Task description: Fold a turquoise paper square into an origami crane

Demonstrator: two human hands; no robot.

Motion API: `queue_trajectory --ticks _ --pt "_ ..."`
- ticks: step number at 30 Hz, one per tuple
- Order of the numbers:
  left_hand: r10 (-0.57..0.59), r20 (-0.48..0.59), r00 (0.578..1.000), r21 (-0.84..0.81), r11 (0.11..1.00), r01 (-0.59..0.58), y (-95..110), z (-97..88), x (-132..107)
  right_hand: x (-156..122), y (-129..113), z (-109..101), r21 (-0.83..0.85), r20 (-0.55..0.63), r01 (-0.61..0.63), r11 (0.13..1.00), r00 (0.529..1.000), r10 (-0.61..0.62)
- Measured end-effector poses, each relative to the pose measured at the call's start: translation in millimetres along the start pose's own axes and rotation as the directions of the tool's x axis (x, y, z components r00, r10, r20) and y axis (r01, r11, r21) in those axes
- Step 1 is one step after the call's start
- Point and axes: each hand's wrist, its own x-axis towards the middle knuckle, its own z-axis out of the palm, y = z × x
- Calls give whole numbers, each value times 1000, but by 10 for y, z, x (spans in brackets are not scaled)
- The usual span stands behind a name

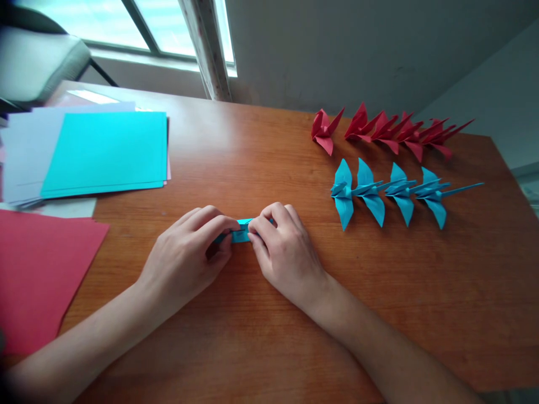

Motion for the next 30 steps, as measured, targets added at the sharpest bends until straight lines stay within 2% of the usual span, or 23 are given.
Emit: queue_trajectory --ticks 4,10,12,17,24,30 --pt "18 9 1000 -10 1000 -17 -64 -66 -36 -11 3 5 13 -2 0 1000 1000 0" --pt "117 -99 988 77 991 -109 -94 -135 -66 -9 12 8 26 -1 -8 1000 1000 8" --pt "160 -76 984 75 985 -155 -90 -120 -63 -10 16 12 28 -4 -8 1000 1000 8" --pt "59 -35 998 104 993 -55 -80 -66 -40 -18 24 16 39 -24 1 999 1000 0" --pt "75 47 996 222 971 -84 -19 -101 -35 -22 44 28 44 -51 15 999 999 -12" --pt "113 99 989 132 983 -125 -118 -173 -20 -7 47 -27 146 -188 24 989 982 4"
